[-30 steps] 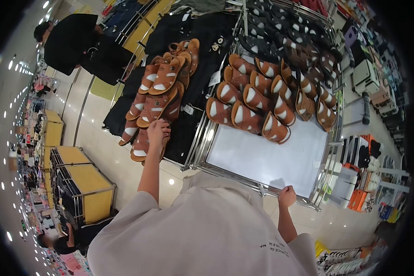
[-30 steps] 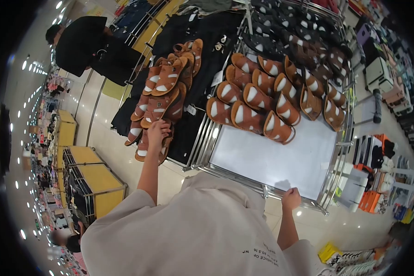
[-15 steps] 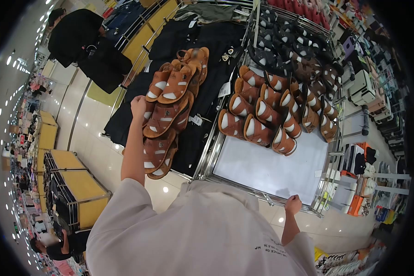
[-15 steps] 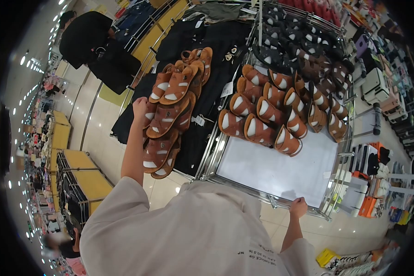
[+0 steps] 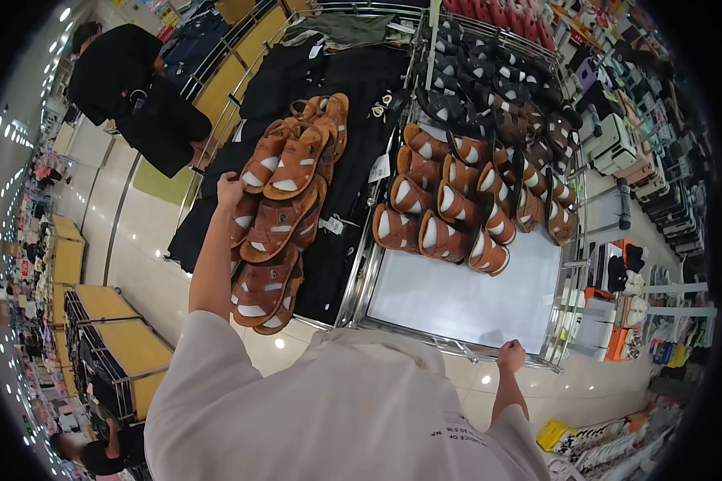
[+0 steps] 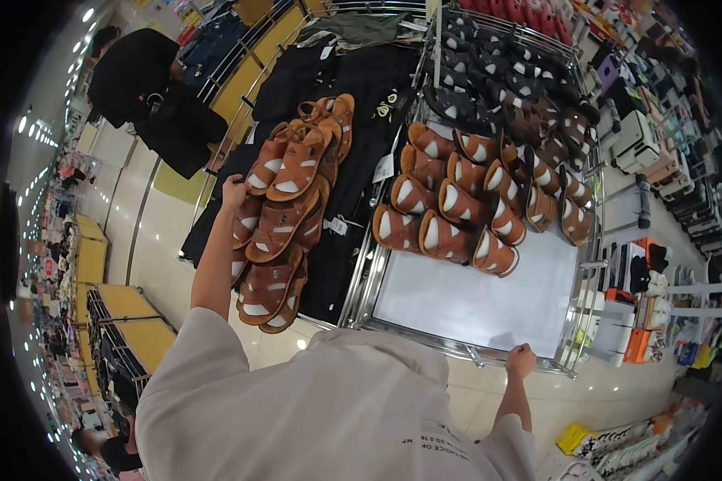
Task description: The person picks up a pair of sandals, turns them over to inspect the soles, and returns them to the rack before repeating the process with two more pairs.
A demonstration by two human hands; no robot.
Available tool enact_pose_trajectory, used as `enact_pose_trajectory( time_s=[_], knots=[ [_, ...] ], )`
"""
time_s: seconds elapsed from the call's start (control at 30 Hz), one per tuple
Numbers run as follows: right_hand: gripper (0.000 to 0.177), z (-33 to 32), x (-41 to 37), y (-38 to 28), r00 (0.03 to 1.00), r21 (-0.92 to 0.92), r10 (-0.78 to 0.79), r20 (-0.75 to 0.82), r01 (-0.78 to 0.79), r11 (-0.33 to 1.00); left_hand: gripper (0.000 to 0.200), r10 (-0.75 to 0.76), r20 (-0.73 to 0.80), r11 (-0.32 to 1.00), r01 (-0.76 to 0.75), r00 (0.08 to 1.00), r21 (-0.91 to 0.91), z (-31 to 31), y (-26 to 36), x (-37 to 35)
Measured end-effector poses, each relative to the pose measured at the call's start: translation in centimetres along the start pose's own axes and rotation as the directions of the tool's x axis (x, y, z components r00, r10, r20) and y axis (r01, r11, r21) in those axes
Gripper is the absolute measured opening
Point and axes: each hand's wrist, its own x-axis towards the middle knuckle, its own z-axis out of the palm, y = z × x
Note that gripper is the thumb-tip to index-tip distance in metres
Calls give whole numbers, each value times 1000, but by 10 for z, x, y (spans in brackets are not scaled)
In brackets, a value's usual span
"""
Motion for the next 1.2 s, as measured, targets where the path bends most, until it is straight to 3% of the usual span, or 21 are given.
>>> enact_pose_trajectory(
  time_s=[0.07,0.1,0.17,0.23,0.37,0.47,0.53,0.63,0.73,0.87,0.97,1.07,1.17,1.2],
  knots=[
    [21,-6,-1,-6,999,-29,12,32,-11,1000,53,47,-76,978,-61,996,-201,4,-4,3],
    [21,-7,0,-6,999,-47,11,44,-9,999,64,-99,42,964,106,994,-246,-5,34,-22],
    [21,-5,2,-5,998,-76,15,62,-10,997,71,-190,104,845,216,976,-488,-3,88,-64],
    [21,-9,1,-8,998,-51,4,64,0,999,80,-195,157,735,250,968,-630,7,89,-69],
    [20,-8,1,-7,998,-44,14,62,-12,999,82,-345,38,831,324,938,-453,32,70,-59],
    [21,-5,3,-4,997,-48,34,72,-30,998,83,-375,6,832,340,927,-438,46,49,-37],
    [19,-1,2,-1,999,-24,16,44,-14,1000,77,-422,-43,841,373,906,-391,51,59,-38],
    [19,0,2,1,1000,-10,12,29,-12,1000,58,-459,-97,824,383,883,-417,71,-10,10],
    [19,-3,1,-4,999,-25,29,25,-28,999,52,-440,-62,770,341,896,-539,52,81,-59],
    [20,-7,1,-5,998,-13,46,49,-45,999,60,-588,56,620,494,807,-609,50,52,-27],
    [19,-4,1,-4,999,-10,37,8,-37,999,61,-408,293,520,484,865,-704,45,46,-31],
    [20,-6,0,-6,1000,-20,24,1,-24,999,55,-600,295,584,659,744,-474,30,72,-44],
    [20,-2,1,-2,1000,-23,2,13,-2,1000,51,-501,394,629,636,771,-446,27,63,-40],
    [21,-3,1,-2,1000,-19,4,19,-4,1000,50,-506,384,590,635,772,-500,27,63,-39]
  ],
)
